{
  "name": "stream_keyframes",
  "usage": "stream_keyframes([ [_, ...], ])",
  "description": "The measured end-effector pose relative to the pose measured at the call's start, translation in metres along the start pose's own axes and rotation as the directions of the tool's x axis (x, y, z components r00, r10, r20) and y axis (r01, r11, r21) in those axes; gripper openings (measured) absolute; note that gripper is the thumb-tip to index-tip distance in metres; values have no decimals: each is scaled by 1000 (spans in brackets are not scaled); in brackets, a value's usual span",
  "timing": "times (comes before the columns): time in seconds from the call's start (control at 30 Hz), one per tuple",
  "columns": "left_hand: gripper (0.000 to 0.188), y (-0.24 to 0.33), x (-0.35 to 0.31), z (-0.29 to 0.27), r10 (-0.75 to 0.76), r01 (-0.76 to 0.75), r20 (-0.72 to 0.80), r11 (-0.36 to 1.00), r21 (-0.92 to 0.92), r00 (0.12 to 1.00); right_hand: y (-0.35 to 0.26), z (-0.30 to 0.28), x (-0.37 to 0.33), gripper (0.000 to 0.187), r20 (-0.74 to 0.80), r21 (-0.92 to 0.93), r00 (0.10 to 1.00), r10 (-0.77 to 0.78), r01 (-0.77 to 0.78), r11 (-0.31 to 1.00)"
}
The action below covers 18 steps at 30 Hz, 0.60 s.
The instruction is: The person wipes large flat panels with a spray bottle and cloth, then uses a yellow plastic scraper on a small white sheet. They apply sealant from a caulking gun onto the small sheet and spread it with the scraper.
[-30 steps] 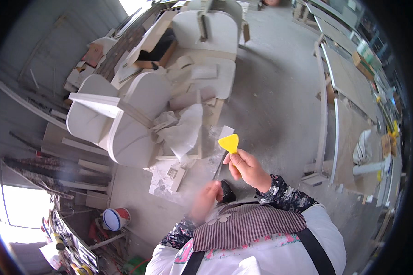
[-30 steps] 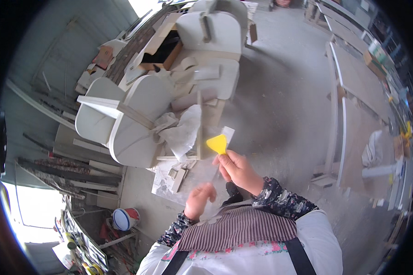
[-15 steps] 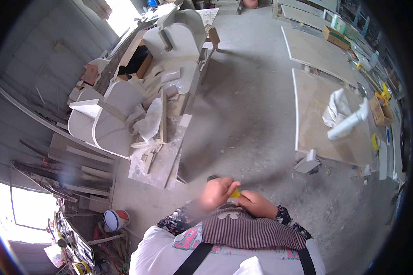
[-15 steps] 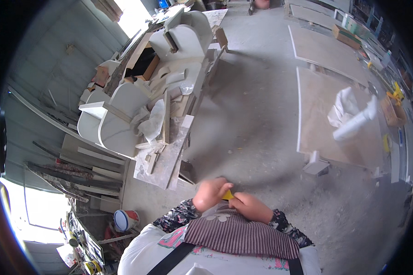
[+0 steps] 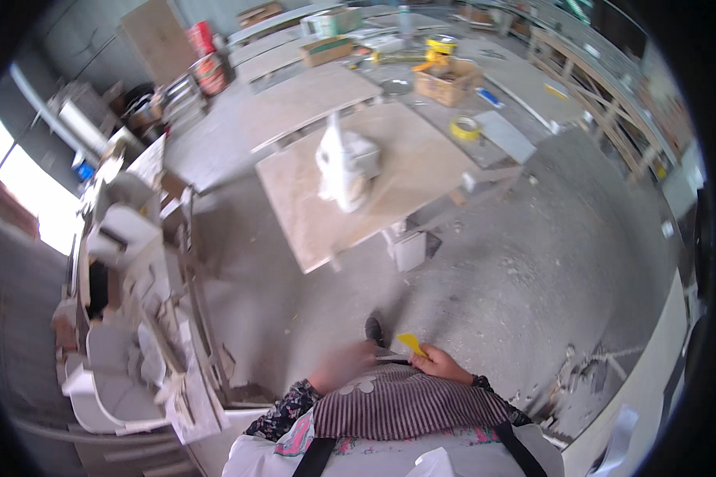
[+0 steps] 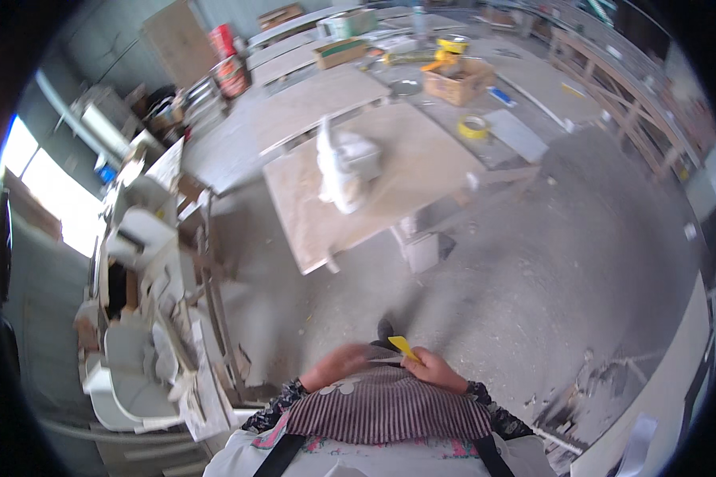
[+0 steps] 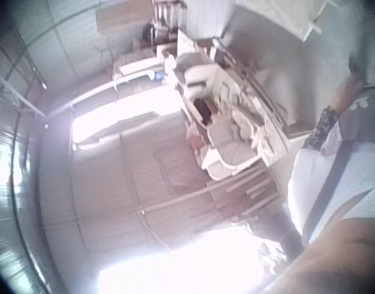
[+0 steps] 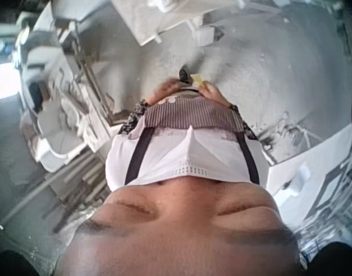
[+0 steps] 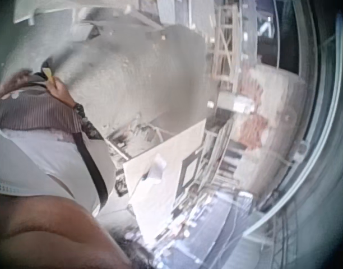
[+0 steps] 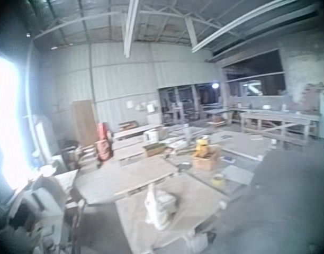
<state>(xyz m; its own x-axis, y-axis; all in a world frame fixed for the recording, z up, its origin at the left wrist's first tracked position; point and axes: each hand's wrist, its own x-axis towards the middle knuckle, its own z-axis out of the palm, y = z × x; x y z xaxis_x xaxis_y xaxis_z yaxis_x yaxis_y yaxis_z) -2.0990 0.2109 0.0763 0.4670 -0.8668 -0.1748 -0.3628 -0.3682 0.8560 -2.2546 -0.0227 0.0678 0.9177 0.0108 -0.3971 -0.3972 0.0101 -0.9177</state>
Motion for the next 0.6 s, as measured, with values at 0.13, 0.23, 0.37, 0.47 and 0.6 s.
stream_keyframes([
  [0.13,43,5,48,11,284,-195,445,952,-234,849,17,-15,-30,44,-4,351,997,81,-74,934],
  [0.23,44,15,89,9,278,-112,550,942,-315,787,21,-33,-36,43,-83,410,995,56,-17,912],
  [0.37,45,35,151,8,263,-33,614,933,-359,744,17,-78,-10,41,-109,382,994,12,31,924],
  [0.47,46,51,205,1,265,-10,633,926,-377,727,1,-118,5,40,-119,367,992,29,17,930],
  [0.6,48,60,261,-9,258,17,606,912,-409,752,-30,-172,37,39,-64,298,997,32,-12,955],
])
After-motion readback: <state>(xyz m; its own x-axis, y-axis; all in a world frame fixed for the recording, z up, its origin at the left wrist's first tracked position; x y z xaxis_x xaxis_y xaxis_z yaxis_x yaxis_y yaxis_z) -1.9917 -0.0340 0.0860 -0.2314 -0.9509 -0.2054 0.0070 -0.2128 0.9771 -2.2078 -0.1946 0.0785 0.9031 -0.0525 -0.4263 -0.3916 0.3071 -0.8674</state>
